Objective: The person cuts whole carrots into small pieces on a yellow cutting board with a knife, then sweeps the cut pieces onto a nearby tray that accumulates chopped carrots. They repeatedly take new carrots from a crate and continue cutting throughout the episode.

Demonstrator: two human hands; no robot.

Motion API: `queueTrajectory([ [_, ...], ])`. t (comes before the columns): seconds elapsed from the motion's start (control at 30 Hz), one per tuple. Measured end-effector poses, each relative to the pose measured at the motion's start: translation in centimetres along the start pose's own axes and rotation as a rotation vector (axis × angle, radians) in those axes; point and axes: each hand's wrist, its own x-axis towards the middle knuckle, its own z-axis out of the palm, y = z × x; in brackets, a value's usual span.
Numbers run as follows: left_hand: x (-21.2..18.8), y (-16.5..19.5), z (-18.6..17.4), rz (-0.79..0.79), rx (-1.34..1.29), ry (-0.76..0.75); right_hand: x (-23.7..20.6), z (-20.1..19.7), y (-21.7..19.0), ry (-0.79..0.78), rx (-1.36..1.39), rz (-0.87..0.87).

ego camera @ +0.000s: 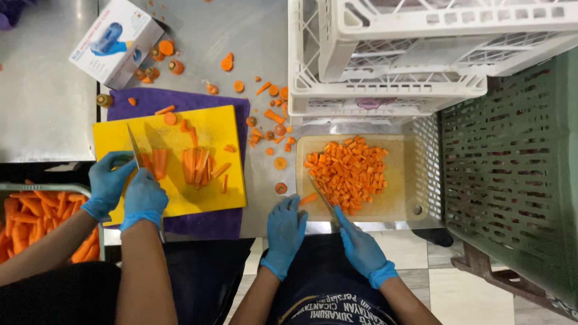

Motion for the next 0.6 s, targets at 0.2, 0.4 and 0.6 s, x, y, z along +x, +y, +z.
queueTrajectory([
  [0.2,-0.1,-0.9,1.2,-0.011,-0.178,0.024,-1.4,0.8,-2.0,-0.097,-0.258,0.149],
  [0.4,0.1,-1.3,1.9,0.029,-0.170,0.047,0.8,1.4,-1.8,-0.035,-0.143,0.057],
  [0.6,0.6,-1.1,2.1,0.034,-0.225,0.067,2.4,0.9,-2.4,-0.117,-0.024,0.279],
])
